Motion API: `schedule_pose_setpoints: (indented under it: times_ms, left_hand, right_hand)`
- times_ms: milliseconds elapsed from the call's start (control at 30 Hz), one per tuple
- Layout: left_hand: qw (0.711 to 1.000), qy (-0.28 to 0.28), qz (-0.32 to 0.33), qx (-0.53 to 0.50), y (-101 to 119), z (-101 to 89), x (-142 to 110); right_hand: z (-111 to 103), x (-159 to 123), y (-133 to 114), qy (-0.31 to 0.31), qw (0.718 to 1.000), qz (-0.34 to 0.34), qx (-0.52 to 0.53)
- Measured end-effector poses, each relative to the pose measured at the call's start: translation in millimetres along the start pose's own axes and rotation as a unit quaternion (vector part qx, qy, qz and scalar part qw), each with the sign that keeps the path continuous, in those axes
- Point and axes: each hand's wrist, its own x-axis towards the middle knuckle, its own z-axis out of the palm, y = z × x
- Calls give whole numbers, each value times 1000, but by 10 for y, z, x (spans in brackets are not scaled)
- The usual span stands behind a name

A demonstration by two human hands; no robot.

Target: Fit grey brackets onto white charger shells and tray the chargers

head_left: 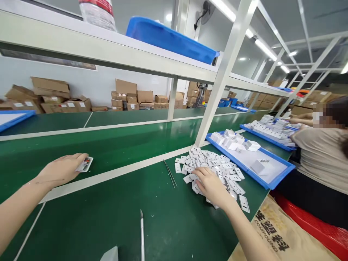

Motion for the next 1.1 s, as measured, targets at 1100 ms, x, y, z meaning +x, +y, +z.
schedule_pose_setpoints:
  times_ms: [1100]
  left_hand:
    - [870, 97, 165, -455, 934, 235, -2406]
  right_hand:
    - [510, -1023, -1415, 168, 955, -9, 243]
